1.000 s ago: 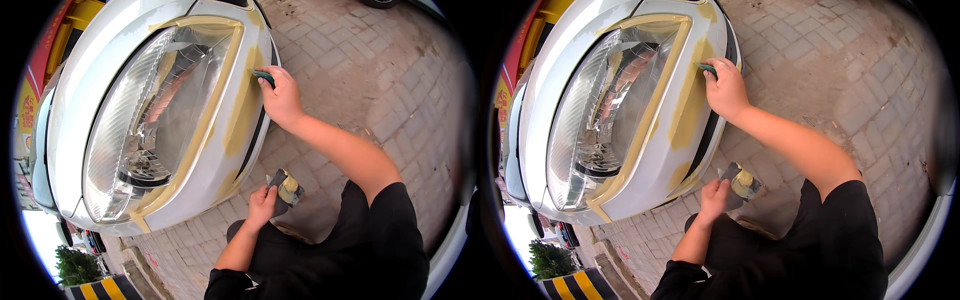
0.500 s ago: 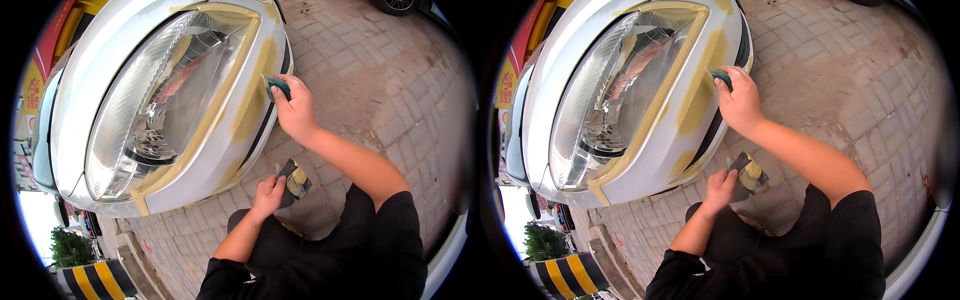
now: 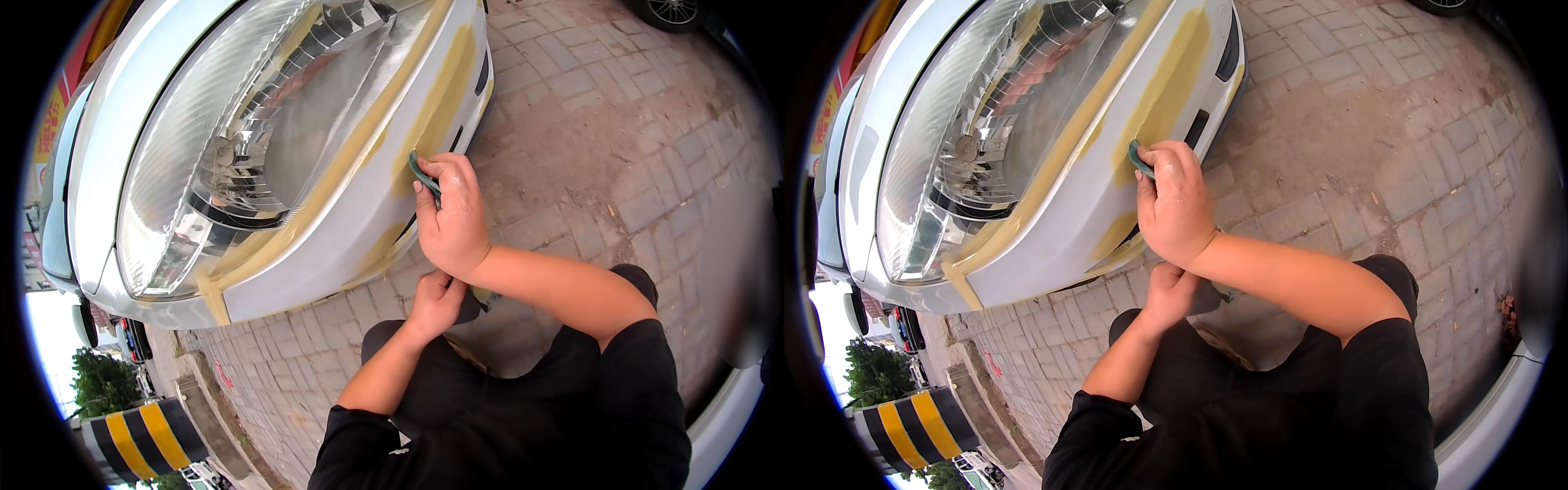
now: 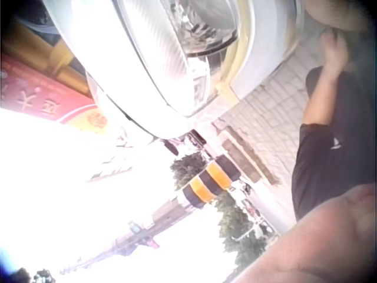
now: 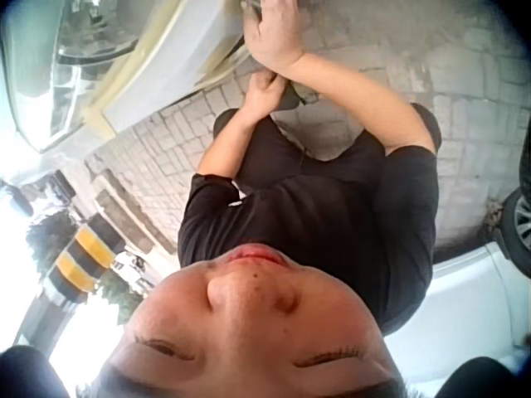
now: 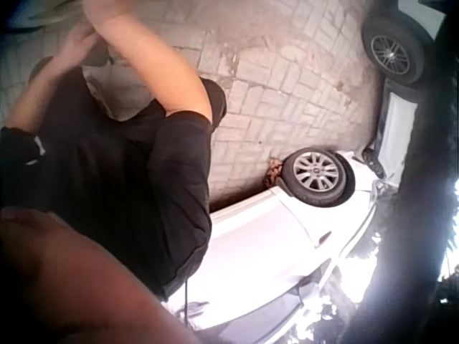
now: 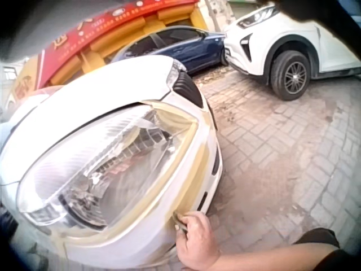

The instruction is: The person applies a yellowish body filler to the front bumper of a white car using a blue plastic spreader. They repeatedly scoop the filler from a plastic sheet and spread it over a damaged area near the headlight and lower bumper edge.

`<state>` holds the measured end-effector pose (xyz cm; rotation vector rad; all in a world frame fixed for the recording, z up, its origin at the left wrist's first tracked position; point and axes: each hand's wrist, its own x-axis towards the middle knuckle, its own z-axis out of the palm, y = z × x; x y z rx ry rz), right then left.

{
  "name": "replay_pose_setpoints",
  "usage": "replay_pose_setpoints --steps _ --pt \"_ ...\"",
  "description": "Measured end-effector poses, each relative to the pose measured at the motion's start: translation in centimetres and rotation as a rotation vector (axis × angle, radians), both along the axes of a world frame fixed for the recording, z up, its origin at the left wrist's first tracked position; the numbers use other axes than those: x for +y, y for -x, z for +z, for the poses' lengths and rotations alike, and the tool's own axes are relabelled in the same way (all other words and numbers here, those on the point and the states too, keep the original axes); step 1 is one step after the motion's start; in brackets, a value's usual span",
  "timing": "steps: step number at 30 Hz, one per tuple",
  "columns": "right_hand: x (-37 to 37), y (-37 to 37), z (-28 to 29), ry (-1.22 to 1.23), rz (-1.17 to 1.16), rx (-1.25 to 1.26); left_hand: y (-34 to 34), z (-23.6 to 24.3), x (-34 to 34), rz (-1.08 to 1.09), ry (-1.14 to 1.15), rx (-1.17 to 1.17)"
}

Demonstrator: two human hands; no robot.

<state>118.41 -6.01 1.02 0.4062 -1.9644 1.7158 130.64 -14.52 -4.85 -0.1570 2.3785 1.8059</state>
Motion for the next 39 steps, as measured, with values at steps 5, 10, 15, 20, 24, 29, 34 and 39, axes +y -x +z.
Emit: replay_pose_setpoints --steps 5,10,15,20,24,29,34,39 --pt "0.8 -1.3 0.7 -0.027 0.164 0.001 -0.2 -0.1 0.4 -0.011 -0.093 0.054" --pt "6.9 -0.4 2.6 -0.049 0.231 -0.131 -0.5 1.7 0.1 0.107 0.018 -0.018" --pt "12.2 -2.8 3.0 -0.229 0.219 -0.192 -1.0 3.4 0.7 0.312 -0.136 0.191" --pt "12.0 -4.5 3.8 -0.471 0.429 0.079 -1.4 4.7 1.3 0.423 -0.168 0.358" --pt "11.6 -6.0 4.6 -0.520 0.450 0.174 -2.2 4.8 1.0 0.381 -0.020 0.502" --pt "10.7 -6.7 4.2 -0.478 0.435 0.207 -2.5 4.3 1.3 0.392 0.052 0.648" --pt "10.4 -7.1 4.0 -0.487 0.418 0.206 -3.2 5.5 1.7 0.343 0.139 0.615" --pt "10.2 -7.4 3.8 -0.499 0.428 0.183 -2.9 5.5 1.7 0.293 0.164 0.700"
